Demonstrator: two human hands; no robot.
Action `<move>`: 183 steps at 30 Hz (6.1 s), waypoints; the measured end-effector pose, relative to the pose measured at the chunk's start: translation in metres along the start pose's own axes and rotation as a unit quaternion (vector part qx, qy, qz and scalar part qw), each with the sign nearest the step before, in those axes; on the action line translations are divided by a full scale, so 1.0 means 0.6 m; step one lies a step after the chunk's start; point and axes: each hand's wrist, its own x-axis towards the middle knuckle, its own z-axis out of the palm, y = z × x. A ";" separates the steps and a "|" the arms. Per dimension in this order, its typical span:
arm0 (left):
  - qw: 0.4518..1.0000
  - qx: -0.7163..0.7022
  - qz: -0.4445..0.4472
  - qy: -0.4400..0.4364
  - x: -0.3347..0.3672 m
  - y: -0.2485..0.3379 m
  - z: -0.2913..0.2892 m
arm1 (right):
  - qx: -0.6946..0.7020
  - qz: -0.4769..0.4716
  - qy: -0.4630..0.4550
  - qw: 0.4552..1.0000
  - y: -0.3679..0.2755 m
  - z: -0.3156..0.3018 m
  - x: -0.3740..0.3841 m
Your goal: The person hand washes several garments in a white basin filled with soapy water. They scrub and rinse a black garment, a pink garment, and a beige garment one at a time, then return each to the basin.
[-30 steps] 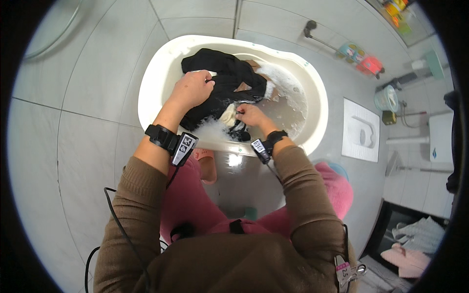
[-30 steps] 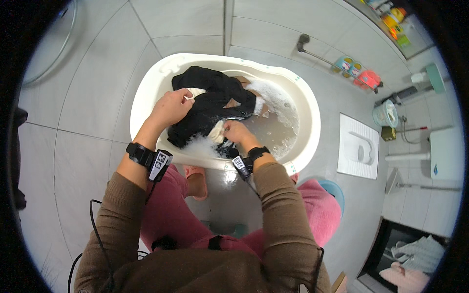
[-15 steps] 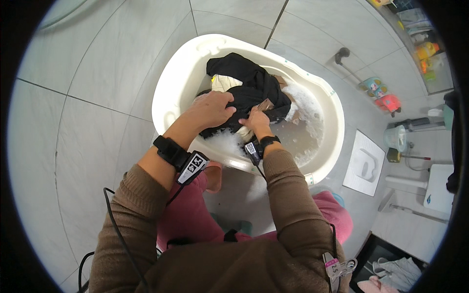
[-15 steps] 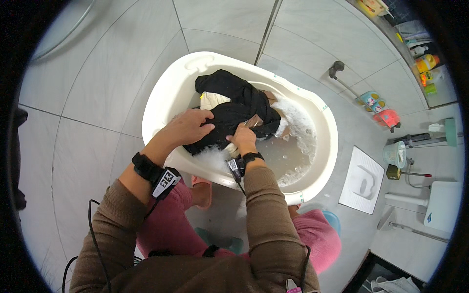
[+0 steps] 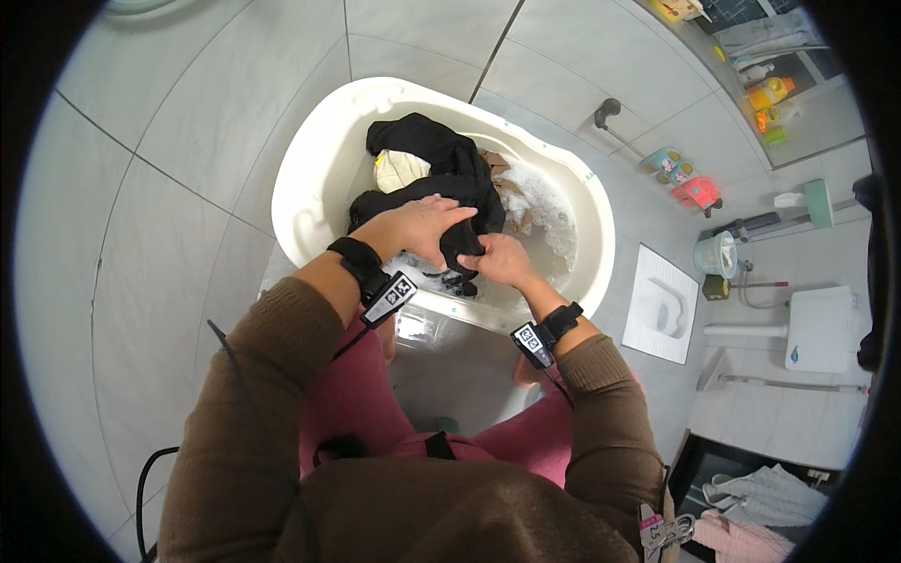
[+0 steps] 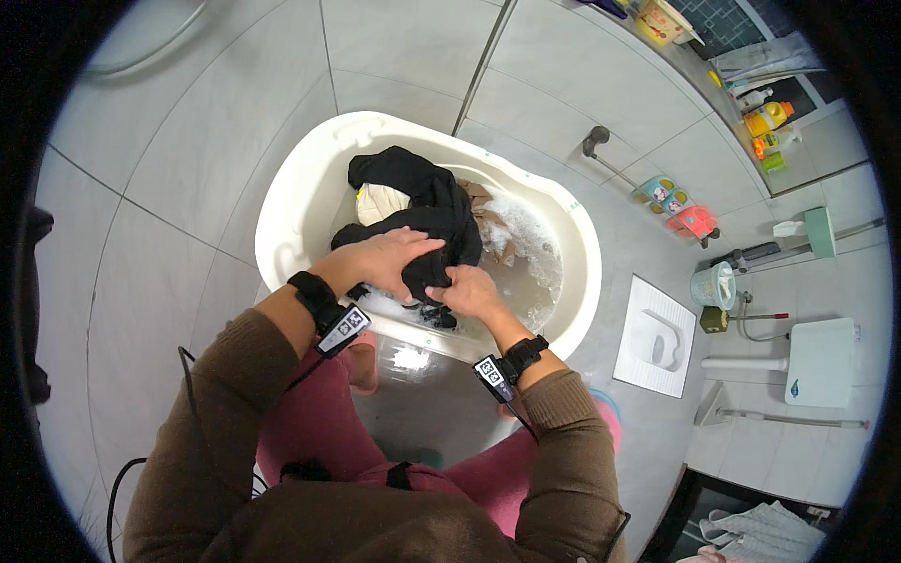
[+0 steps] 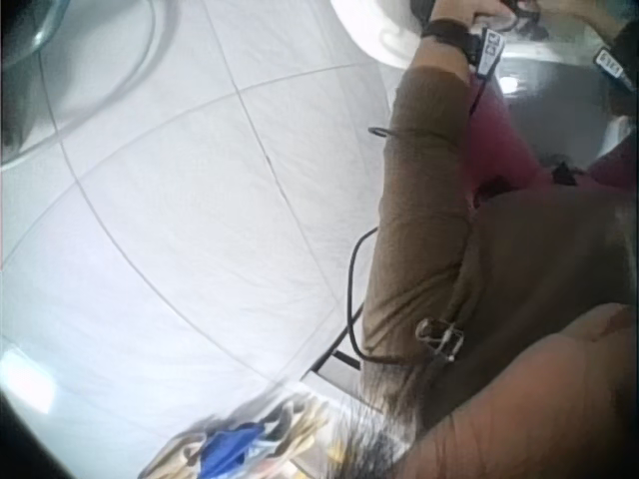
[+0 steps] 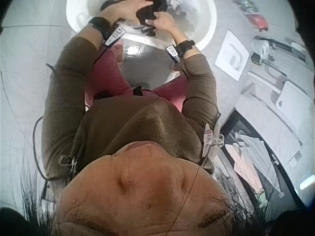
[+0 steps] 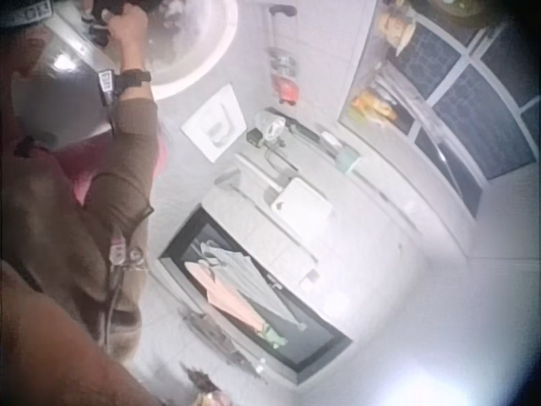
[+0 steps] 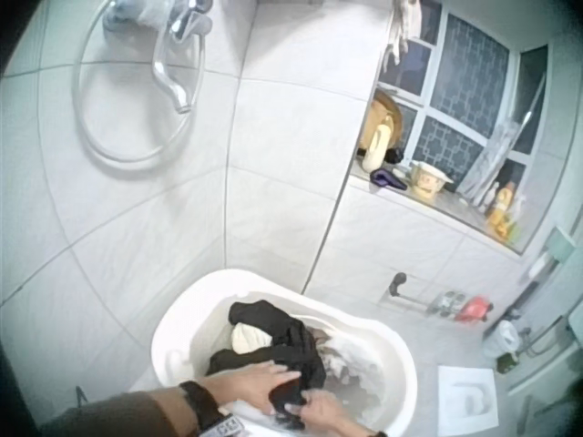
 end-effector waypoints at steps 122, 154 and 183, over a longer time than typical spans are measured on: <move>0.754 -0.583 -0.294 -0.074 0.273 -0.112 0.246 | -0.077 0.121 0.113 0.983 0.409 0.032 0.099; 0.525 -0.750 -0.336 0.222 0.313 -0.025 0.227 | 0.211 0.217 0.318 0.899 0.288 0.065 0.168; 0.509 -0.806 -0.276 0.123 0.307 -0.017 0.247 | 0.160 0.146 0.384 0.897 0.260 0.061 0.167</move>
